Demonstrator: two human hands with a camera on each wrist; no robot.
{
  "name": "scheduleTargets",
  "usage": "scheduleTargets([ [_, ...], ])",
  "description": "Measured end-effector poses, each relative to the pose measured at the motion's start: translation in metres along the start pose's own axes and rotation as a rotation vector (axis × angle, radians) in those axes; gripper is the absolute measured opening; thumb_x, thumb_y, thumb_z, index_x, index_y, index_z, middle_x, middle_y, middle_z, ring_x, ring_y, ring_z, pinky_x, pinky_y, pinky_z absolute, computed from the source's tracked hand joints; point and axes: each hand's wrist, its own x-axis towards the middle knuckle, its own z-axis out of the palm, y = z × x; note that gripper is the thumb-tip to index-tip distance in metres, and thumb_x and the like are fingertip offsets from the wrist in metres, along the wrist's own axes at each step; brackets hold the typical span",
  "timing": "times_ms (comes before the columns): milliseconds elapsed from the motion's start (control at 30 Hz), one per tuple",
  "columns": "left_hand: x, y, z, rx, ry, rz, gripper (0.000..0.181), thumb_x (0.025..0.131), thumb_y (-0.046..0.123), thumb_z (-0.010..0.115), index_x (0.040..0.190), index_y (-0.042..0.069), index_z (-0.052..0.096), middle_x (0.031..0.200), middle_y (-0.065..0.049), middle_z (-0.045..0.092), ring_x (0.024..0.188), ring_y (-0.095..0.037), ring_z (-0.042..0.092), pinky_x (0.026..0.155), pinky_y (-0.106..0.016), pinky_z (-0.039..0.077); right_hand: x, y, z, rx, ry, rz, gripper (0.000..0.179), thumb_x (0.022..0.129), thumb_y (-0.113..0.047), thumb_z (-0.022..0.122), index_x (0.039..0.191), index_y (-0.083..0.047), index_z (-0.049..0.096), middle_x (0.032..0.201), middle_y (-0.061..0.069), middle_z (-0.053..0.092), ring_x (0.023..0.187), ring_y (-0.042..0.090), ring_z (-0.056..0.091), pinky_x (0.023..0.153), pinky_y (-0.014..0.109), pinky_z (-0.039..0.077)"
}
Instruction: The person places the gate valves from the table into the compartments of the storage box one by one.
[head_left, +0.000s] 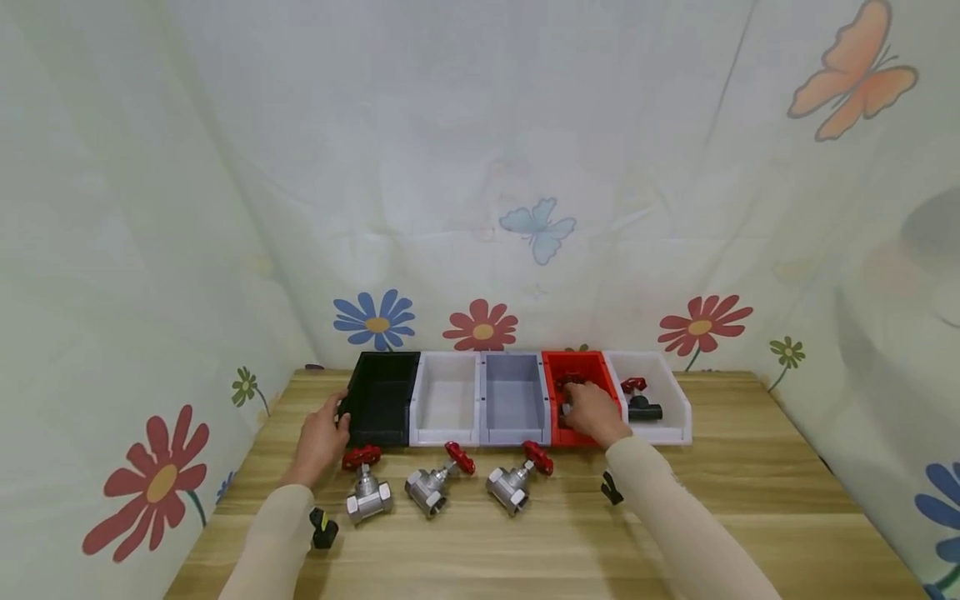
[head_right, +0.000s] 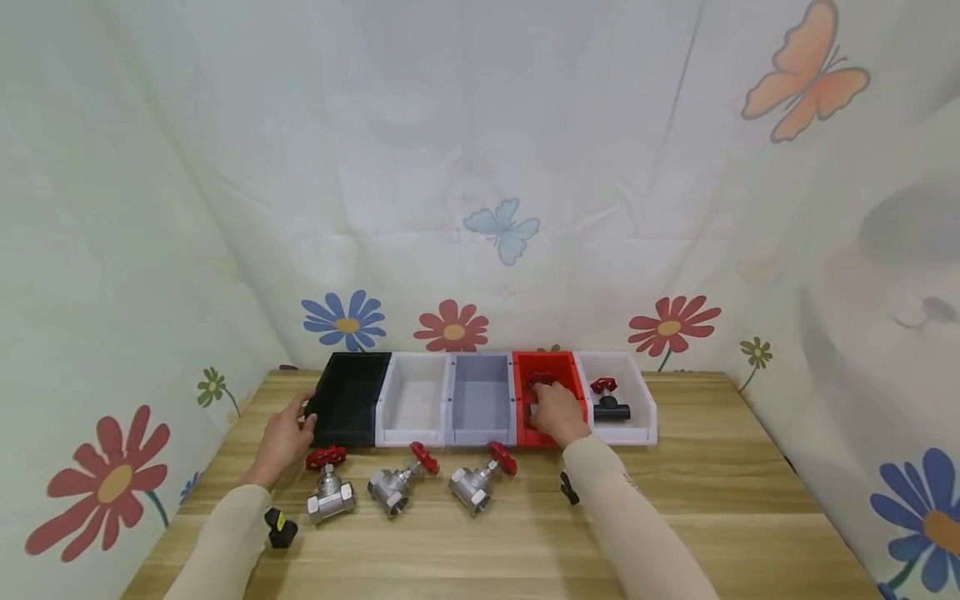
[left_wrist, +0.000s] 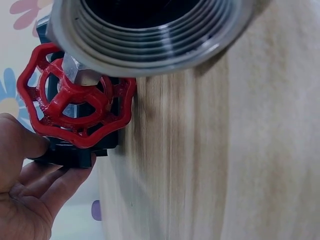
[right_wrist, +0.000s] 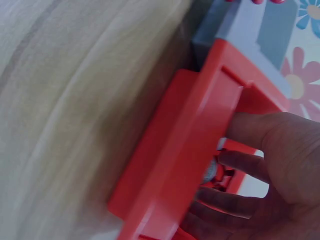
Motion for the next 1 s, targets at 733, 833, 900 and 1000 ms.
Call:
scheduleTargets([
  [733,0.0,-0.001,0.001,0.015,0.029,0.009,0.045,0.098,0.008,0.052,0.141,0.001,0.045,0.118,-0.035,0.062,0.102,-0.049,0.064,0.089,-0.059,0.05,-0.035,-0.011,-0.034,-0.045,0.111,-0.072,0.053,0.08,-0.023,0.077,0.129,-0.01,0.062,0.118,0.015,0.065,0.098,0.032,0.065,0.08,0.053,0.055],
  [833,-0.001,0.0,0.001,0.011,0.017,0.001,0.045,0.098,0.009,0.052,0.142,0.001,0.044,0.121,-0.035,0.061,0.104,-0.049,0.063,0.09,-0.06,0.049,-0.04,-0.01,-0.036,-0.046,0.128,-0.075,0.053,0.08,-0.025,0.077,0.129,-0.012,0.062,0.12,0.015,0.065,0.097,0.032,0.066,0.075,0.052,0.055],
  [900,-0.001,0.0,0.001,0.009,0.014,-0.006,0.046,0.098,0.009,0.052,0.143,0.002,0.044,0.123,-0.035,0.06,0.105,-0.049,0.063,0.091,-0.06,0.049,-0.043,-0.009,-0.037,-0.047,0.144,-0.087,0.052,0.081,-0.026,0.076,0.129,-0.012,0.063,0.12,0.015,0.065,0.095,0.032,0.066,0.071,0.051,0.055],
  [1000,0.0,0.001,0.0,0.006,0.006,-0.015,0.046,0.099,0.01,0.051,0.143,0.002,0.043,0.126,-0.034,0.059,0.108,-0.048,0.062,0.092,-0.06,0.049,-0.049,-0.008,-0.039,-0.046,0.17,-0.11,0.048,0.083,-0.026,0.073,0.128,-0.013,0.063,0.119,0.014,0.065,0.094,0.031,0.066,0.069,0.049,0.055],
])
